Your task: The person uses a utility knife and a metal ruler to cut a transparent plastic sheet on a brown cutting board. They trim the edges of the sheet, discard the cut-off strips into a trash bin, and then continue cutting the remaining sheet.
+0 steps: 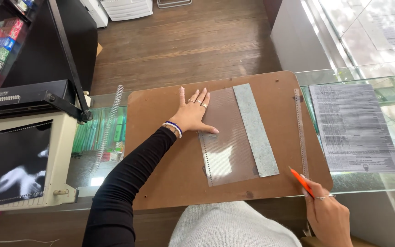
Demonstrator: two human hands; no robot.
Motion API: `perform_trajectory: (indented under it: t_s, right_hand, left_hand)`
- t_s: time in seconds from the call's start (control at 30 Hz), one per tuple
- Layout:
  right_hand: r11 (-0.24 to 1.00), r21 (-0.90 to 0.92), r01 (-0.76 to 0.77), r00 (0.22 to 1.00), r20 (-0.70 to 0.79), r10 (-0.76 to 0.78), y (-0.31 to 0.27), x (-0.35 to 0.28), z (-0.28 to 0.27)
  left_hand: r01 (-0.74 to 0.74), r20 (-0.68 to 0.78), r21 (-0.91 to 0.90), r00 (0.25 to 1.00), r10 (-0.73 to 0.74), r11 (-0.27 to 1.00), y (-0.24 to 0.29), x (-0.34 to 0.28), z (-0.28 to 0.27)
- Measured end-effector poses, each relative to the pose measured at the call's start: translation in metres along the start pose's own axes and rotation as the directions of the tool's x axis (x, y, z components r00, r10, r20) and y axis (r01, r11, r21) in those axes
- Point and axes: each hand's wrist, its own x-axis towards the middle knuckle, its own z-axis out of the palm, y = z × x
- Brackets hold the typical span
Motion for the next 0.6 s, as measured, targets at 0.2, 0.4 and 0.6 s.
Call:
perform_trajectory:
  t_s: [0.2, 0.4, 0.6]
  right_hand:
    - [0.912, 0.281, 0.301, 0.869, -0.474, -0.141, -0.045, 0.028, 0.009]
    - [0.952, -0.059, 0.301, 0.823, -0.489, -0.291, -0.082, 0.056, -0.002]
    - [0.920, -0.101, 0.379, 0.826, -0.411, -0.386, -0.033, 0.012, 0.016]
  left_hand:
    - [0.104, -0.302, -0.004, 0.948, -0.100, 0.995, -0.009, 0.013, 0.025]
    - [0.196, -0.287, -0.019, 0.938, -0.193, 0.980, -0.013, 0.030, 0.019]
    - [0.247, -0.213, -0.049, 0.944, -0.252, 0.968, -0.021, 0.046, 0.015]
